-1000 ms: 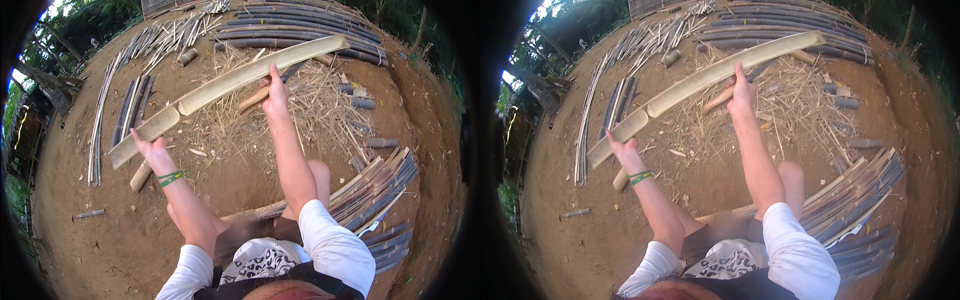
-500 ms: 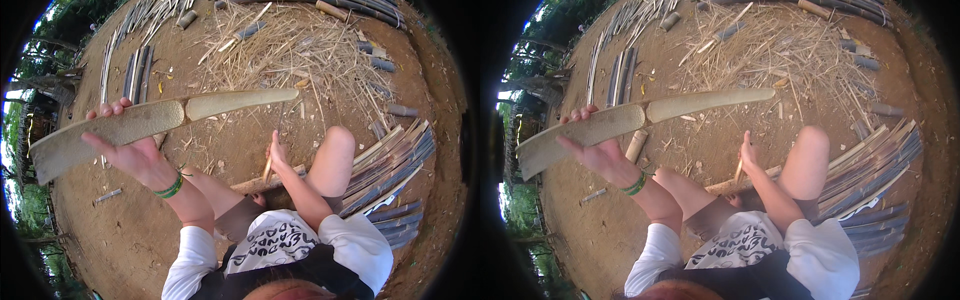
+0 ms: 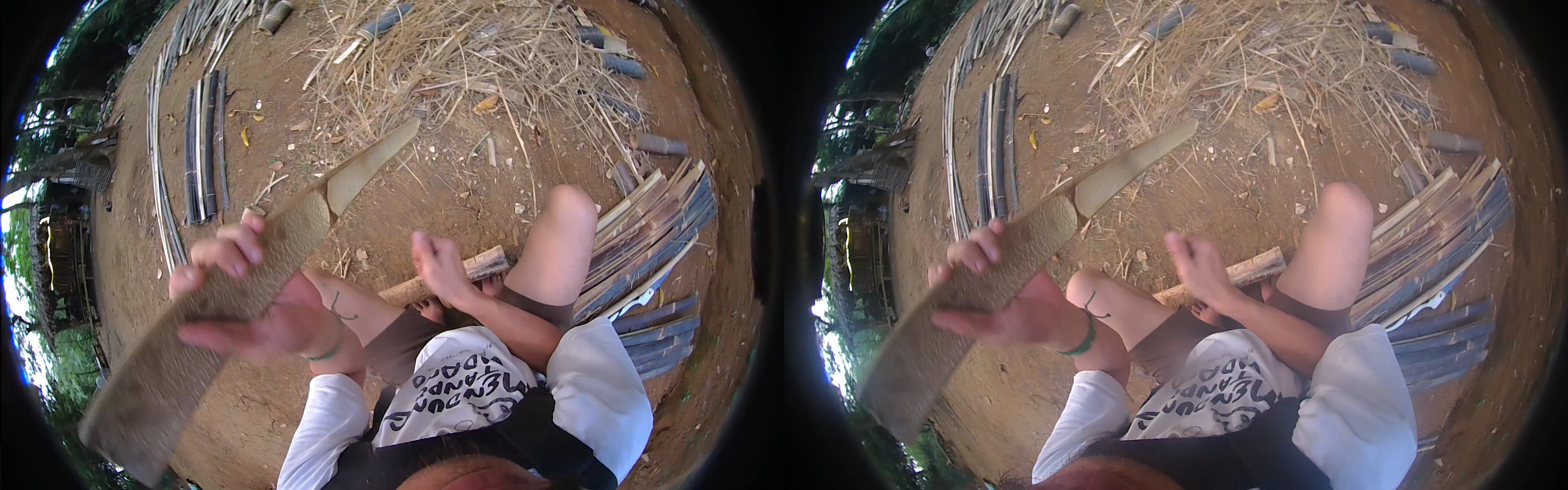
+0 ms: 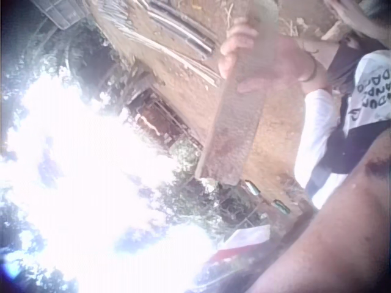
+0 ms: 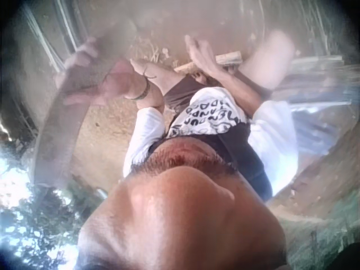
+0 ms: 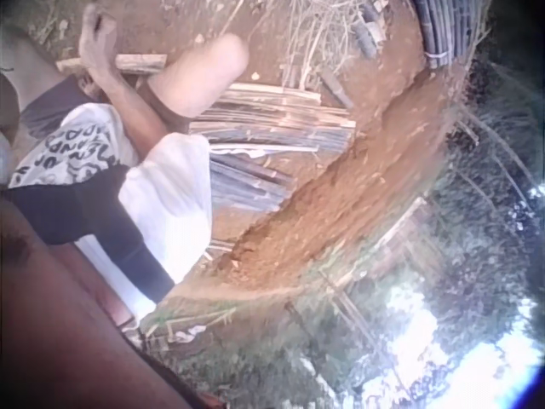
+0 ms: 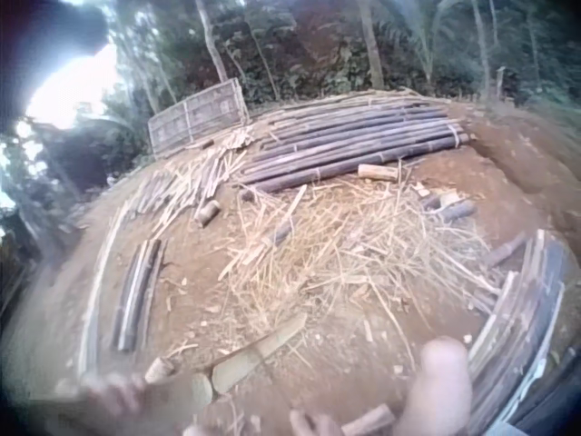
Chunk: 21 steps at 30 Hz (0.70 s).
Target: The person shaves a piece of bamboo with a machete, stripping layers and smoothing the surface while sitting on the ground.
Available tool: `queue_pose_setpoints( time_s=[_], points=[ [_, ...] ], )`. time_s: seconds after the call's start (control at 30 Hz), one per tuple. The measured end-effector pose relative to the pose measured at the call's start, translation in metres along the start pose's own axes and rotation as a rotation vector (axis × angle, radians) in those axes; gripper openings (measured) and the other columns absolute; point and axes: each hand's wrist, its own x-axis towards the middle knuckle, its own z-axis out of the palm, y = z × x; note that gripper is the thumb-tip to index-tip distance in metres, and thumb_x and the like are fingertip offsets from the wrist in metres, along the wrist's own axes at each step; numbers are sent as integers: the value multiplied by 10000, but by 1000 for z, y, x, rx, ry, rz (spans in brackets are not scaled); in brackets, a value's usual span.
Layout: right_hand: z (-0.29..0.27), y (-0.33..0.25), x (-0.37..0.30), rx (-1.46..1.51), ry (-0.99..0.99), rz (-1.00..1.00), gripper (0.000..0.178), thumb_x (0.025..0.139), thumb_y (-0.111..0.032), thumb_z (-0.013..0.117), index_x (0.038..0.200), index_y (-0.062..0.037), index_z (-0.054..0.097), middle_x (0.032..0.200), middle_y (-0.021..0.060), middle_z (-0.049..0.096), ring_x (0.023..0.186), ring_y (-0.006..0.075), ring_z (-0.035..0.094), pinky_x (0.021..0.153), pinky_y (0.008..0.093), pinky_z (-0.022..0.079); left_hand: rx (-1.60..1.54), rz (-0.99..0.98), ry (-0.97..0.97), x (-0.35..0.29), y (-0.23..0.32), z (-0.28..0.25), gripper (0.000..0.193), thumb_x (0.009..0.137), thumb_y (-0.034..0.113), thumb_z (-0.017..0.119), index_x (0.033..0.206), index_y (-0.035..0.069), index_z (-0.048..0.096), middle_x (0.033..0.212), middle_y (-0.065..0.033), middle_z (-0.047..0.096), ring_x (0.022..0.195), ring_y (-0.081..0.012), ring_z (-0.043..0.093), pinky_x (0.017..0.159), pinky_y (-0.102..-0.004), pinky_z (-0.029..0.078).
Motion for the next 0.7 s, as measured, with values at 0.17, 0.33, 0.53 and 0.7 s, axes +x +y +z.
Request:
queue_pose_setpoints(
  time_s=[0.17, 0.33, 0.53, 0.7],
  points=[
    [4, -49, -2, -224, -72, -344, 509, 1001, -446, 553, 718, -23, 555, 531, 76, 417, 478, 169, 455, 472, 377, 346, 17, 4, 136, -13, 4, 17, 501, 1043, 613, 296, 1106, 159, 498, 813, -36, 488, 769, -194, 504, 828, -457, 417],
    [-30, 0, 48, -383, 20, 156, 741, 982, -662, 440, 618, -32, 577, 487, 63, 486, 456, 210, 479, 478, 425, 378, -7, -26, 19, -14, 8, 6, 474, 1043, 591, 351, 1134, 162, 532, 844, -40, 479, 813, -206, 471, 921, -469, 387],
    [-9, -53, 8, -194, -81, -199, 688, 982, -591, 516, 590, -27, 560, 474, 33, 440, 472, 186, 466, 481, 406, 369, -19, 20, 122, -15, 0, 6, 490, 1038, 624, 307, 1088, 165, 471, 797, -38, 464, 740, -209, 485, 796, -450, 404],
    [-27, -30, 33, -365, -78, -62, 629, 985, -552, 536, 684, -5, 612, 529, 76, 519, 499, 198, 496, 500, 402, 380, -3, -1, -2, -8, 1, -10, 496, 1043, 618, 289, 1105, 162, 475, 823, -40, 495, 738, -208, 485, 797, -453, 403]
  ],
)
